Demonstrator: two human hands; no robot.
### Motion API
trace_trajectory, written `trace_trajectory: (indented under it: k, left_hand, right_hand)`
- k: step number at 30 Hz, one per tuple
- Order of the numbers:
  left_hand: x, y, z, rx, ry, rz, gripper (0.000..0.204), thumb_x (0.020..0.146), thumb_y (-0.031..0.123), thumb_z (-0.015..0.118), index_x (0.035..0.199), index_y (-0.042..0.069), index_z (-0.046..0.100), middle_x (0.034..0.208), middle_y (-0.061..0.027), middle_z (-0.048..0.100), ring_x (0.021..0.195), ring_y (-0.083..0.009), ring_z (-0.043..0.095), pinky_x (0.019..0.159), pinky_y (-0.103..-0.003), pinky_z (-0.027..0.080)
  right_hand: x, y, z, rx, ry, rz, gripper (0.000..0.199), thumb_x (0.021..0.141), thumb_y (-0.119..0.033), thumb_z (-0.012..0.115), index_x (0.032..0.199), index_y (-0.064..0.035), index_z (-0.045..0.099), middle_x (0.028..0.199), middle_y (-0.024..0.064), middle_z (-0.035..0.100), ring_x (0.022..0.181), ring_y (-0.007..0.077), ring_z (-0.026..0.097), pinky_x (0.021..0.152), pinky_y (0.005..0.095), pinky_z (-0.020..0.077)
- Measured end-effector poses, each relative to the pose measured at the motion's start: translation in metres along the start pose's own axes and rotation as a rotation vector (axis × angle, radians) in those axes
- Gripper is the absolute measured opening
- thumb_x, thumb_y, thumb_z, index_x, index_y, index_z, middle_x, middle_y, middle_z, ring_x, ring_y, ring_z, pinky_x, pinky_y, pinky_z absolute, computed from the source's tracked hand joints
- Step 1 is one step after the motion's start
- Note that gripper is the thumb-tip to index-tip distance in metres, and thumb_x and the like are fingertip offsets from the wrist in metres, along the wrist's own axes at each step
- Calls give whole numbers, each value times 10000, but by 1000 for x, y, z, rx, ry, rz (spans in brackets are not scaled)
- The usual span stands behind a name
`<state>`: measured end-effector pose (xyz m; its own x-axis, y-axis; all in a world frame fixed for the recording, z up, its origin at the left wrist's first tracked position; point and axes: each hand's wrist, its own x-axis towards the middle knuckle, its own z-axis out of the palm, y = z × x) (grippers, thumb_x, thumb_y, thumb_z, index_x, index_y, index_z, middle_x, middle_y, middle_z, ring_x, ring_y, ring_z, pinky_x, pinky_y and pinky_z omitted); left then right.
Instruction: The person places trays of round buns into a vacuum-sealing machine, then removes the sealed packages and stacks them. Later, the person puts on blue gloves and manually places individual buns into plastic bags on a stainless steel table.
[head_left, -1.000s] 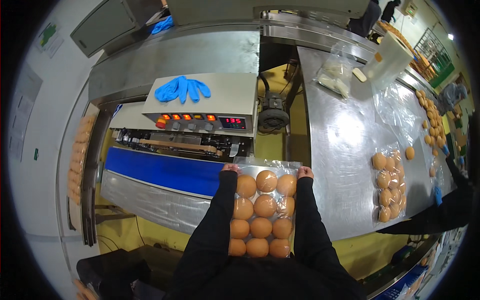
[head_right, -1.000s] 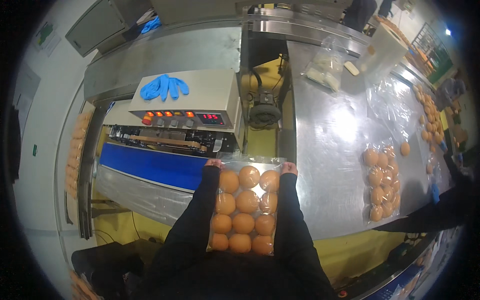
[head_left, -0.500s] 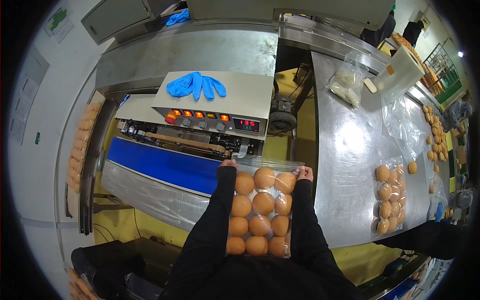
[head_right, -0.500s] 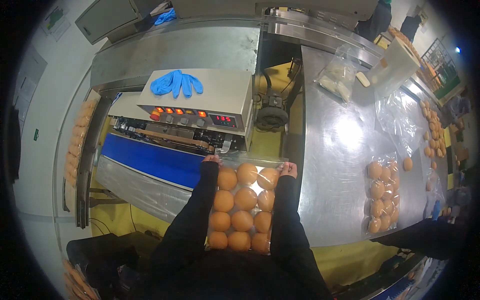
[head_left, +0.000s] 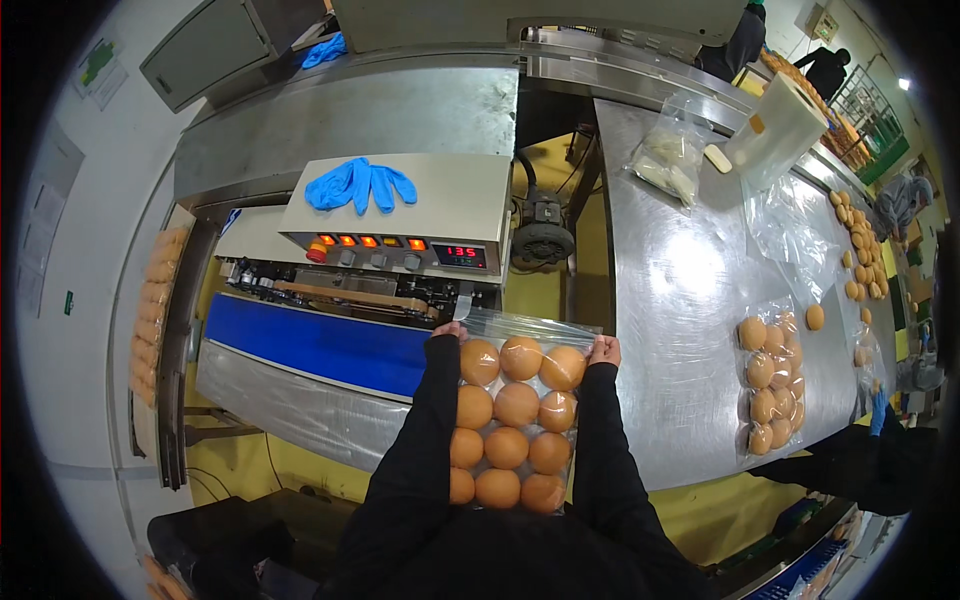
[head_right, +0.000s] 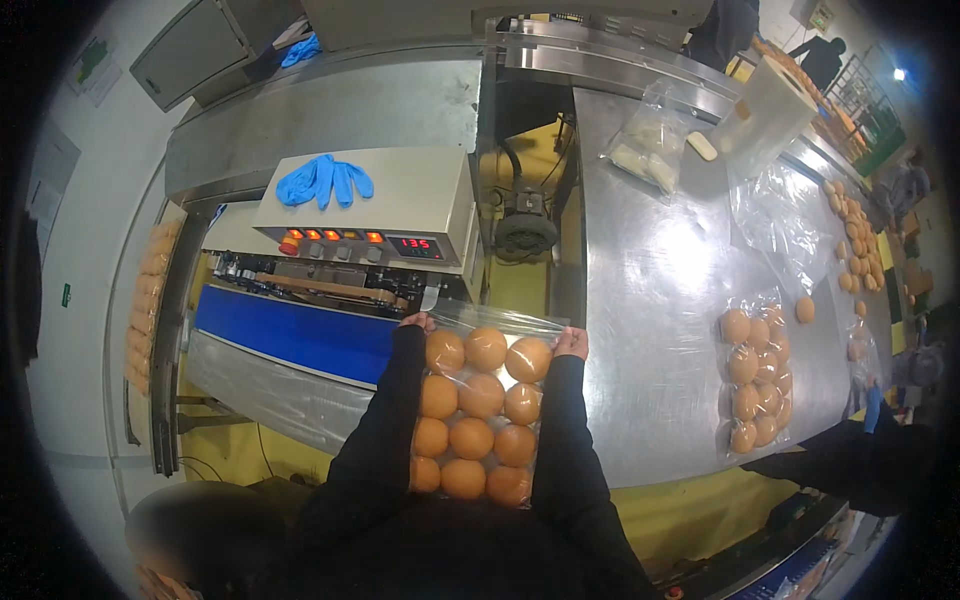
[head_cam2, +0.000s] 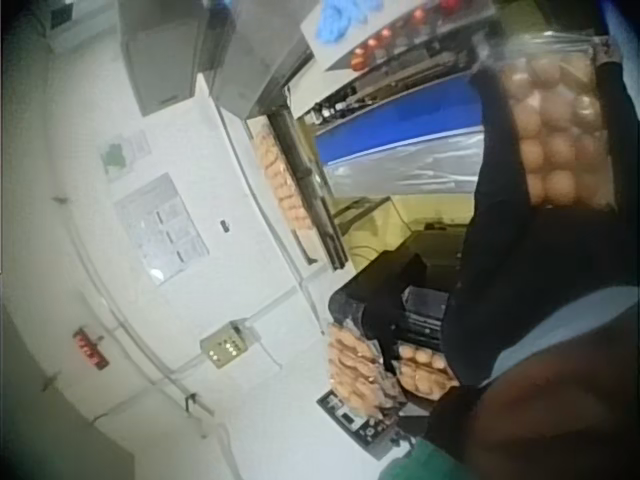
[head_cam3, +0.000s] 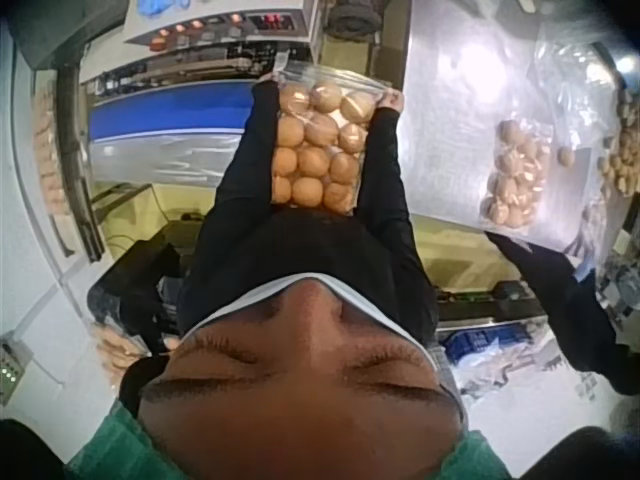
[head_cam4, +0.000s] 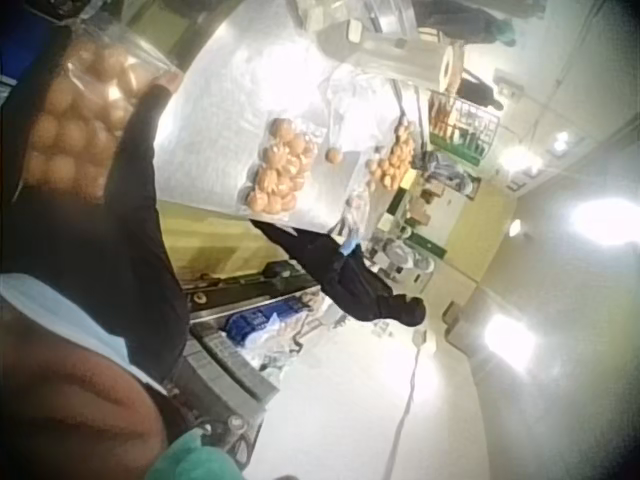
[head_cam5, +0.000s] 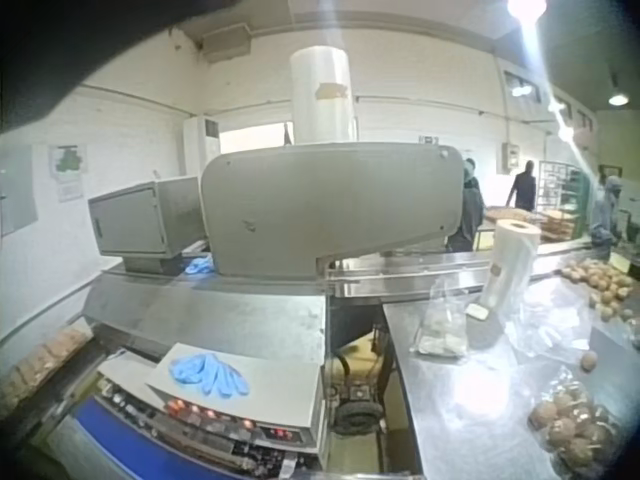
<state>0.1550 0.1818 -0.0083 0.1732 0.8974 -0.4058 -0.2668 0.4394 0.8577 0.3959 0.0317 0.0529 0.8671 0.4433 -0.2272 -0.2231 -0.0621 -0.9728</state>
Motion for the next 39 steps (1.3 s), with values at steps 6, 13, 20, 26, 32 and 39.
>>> trace_trajectory:
  k: [6, 13, 20, 26, 32, 39]
  left_hand:
    - [38, -53, -55, -145, 8, -60, 186, 828, 201, 525, 855, 18, 545, 682, -28, 538, 602, -105, 495, 568, -253, 426]
    - [7, -6, -29, 16, -189, -51, 209, 843, 232, 496, 820, 29, 537, 625, -7, 491, 541, -85, 423, 502, -224, 351]
    - [-2, 36, -15, -5, -59, -52, 164, 824, 168, 513, 690, 84, 469, 561, 28, 390, 486, -77, 354, 442, -225, 299]
    - [13, 58, -39, 57, 2, -104, 155, 834, 172, 484, 698, 99, 491, 566, 19, 418, 495, -89, 375, 451, -228, 314]
    - [22, 73, -56, 363, 90, -20, 230, 845, 228, 465, 656, 97, 477, 576, 1, 453, 506, -106, 399, 484, -251, 334]
    - [84, 62, -183, 389, -92, 48, 231, 817, 281, 509, 722, 77, 560, 607, -8, 510, 538, -101, 453, 500, -260, 362]
  right_hand:
    - [1, 4, 12, -21, -18, -16, 120, 823, -142, 508, 760, -61, 447, 547, -21, 444, 427, 50, 388, 386, 196, 334]
    - [6, 13, 2, -14, 16, -2, 146, 819, -161, 524, 748, -62, 445, 533, -11, 448, 410, 55, 392, 368, 199, 340]
    - [8, 18, 15, -52, -5, 0, 136, 823, -151, 518, 762, -48, 454, 539, -7, 458, 410, 56, 398, 378, 201, 355]
    - [-2, 22, 49, -14, -84, -28, 118, 829, -135, 506, 779, -40, 458, 551, -10, 468, 446, 55, 425, 413, 200, 374]
    - [-6, 37, 74, 27, -115, 2, 122, 834, -136, 497, 768, -46, 447, 544, -11, 468, 436, 52, 420, 403, 195, 357]
    - [-31, 44, 126, 20, -220, 31, 118, 835, -132, 494, 772, -37, 460, 548, 0, 486, 440, 64, 441, 407, 201, 366]
